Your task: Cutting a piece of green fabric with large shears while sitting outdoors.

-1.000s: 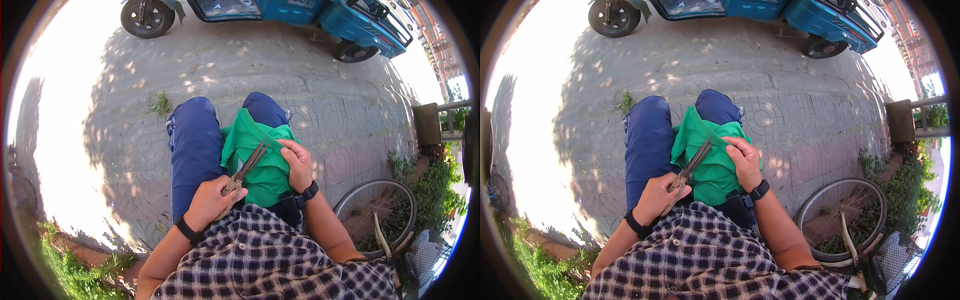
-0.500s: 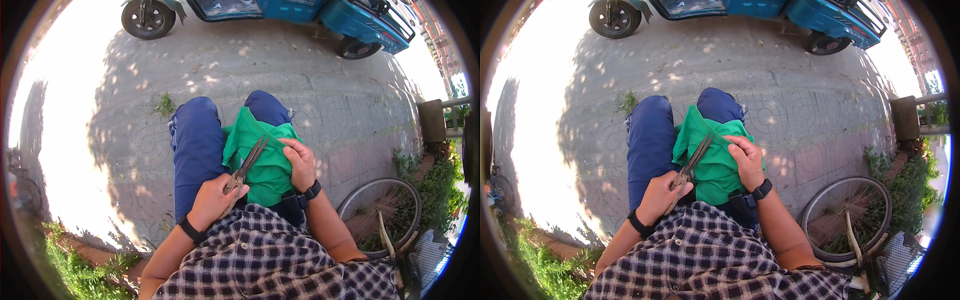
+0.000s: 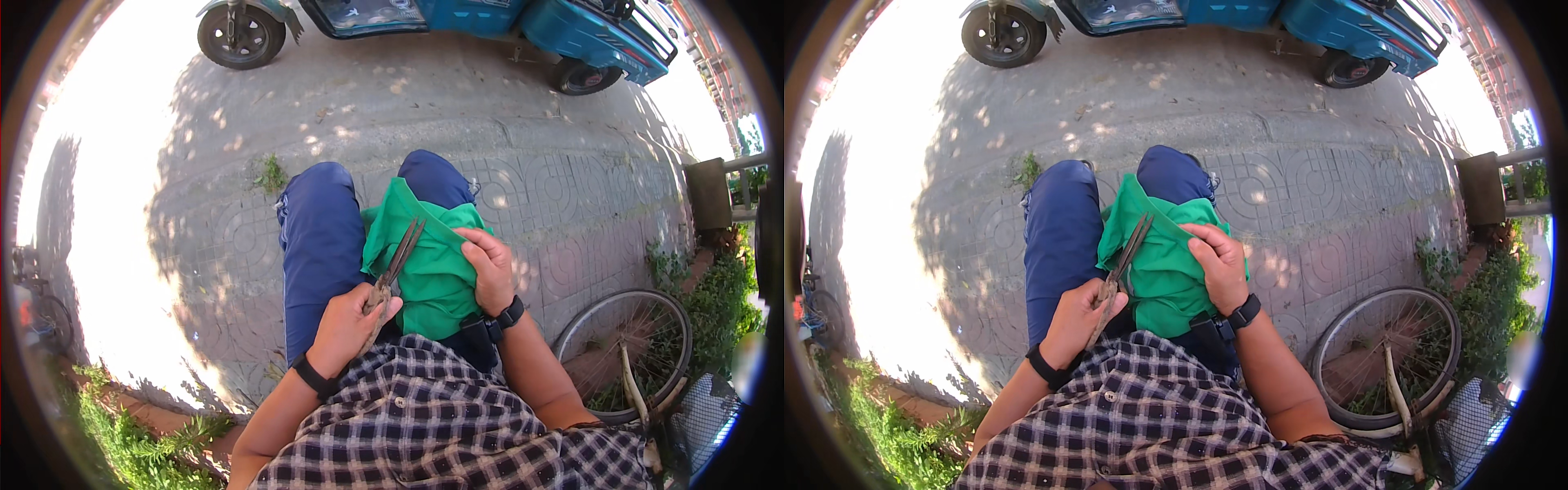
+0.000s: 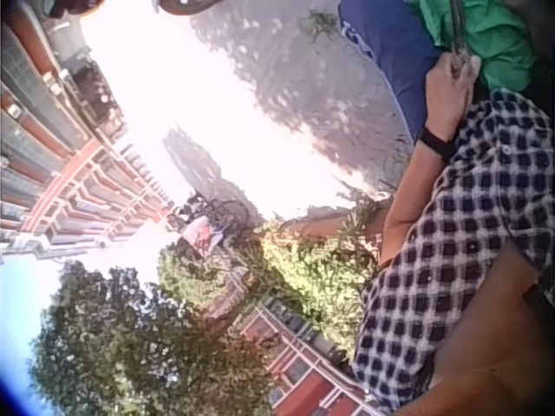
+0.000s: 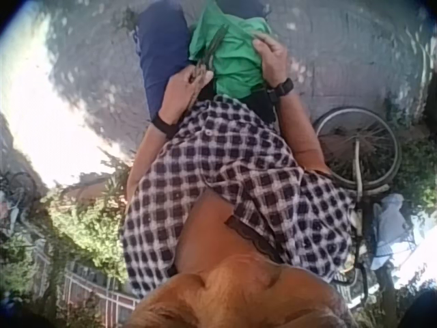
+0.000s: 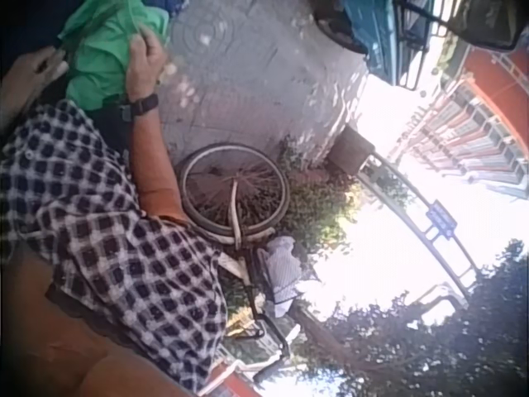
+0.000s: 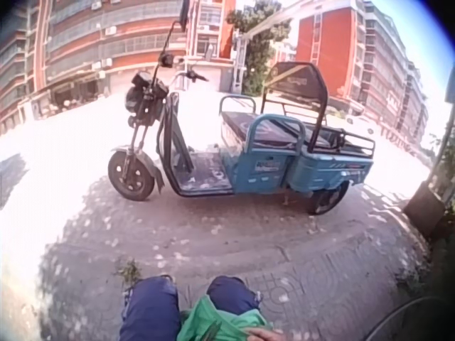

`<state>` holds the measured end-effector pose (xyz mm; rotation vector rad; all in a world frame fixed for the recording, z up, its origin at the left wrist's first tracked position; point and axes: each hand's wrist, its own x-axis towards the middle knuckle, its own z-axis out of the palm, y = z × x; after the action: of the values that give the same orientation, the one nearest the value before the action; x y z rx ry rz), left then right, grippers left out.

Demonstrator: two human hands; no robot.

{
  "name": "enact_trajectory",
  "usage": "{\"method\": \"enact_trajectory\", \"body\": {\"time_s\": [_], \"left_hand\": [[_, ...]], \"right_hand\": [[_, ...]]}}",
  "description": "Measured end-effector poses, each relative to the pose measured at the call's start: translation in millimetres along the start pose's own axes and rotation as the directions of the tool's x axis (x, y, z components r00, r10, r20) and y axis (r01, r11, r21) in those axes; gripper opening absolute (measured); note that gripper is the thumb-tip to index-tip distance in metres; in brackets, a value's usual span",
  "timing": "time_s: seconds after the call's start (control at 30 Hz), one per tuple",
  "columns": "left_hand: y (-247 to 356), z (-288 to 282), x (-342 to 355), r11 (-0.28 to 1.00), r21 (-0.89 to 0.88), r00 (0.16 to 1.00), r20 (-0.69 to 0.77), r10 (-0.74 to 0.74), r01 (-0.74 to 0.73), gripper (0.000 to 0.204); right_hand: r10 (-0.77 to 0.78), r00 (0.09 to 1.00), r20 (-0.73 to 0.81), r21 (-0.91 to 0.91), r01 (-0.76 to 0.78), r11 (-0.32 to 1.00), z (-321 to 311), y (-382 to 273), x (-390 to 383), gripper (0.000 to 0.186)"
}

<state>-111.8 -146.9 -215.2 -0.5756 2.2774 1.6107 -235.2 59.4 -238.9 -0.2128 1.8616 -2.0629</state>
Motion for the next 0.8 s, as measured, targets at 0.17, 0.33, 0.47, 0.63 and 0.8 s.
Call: {"method": "enact_trajectory", "body": {"time_s": [0.17, 0.33, 0.47, 0.63, 0.8], "left_hand": [[4, -3, -3, 0.993, 0.09, 0.995, 0.08, 0.067, -0.074, 0.042], [0, 0, 1, 0.998, -0.063, 1.0, -0.006, -0.021, 0.02, 0.04], [7, -4, -4, 0.997, 0.061, 0.996, 0.075, 0.041, -0.045, 0.04], [5, -2, -1, 0.998, -0.064, 1.0, -0.008, -0.009, 0.009, 0.04], [12, -3, -4, 0.988, 0.128, 0.996, 0.028, 0.088, -0.091, 0.039]], "right_hand": [[-0.008, 1.0, 0.001, 0.001, 0.008, 1.0, -1, 0, 0, 0.022], [0.004, 1.0, 0.004, -0.012, -0.004, 1.0, 0, -2, 0, 0.023], [0.001, 1.0, -0.015, -0.026, -0.001, 1.0, -1, -2, 0, 0.023], [-0.019, 1.0, -0.009, -0.058, 0.018, 0.998, 1, -2, 0, 0.022], [-0.014, 1.0, -0.008, -0.05, 0.014, 0.999, -1, 1, 0, 0.022]]}}
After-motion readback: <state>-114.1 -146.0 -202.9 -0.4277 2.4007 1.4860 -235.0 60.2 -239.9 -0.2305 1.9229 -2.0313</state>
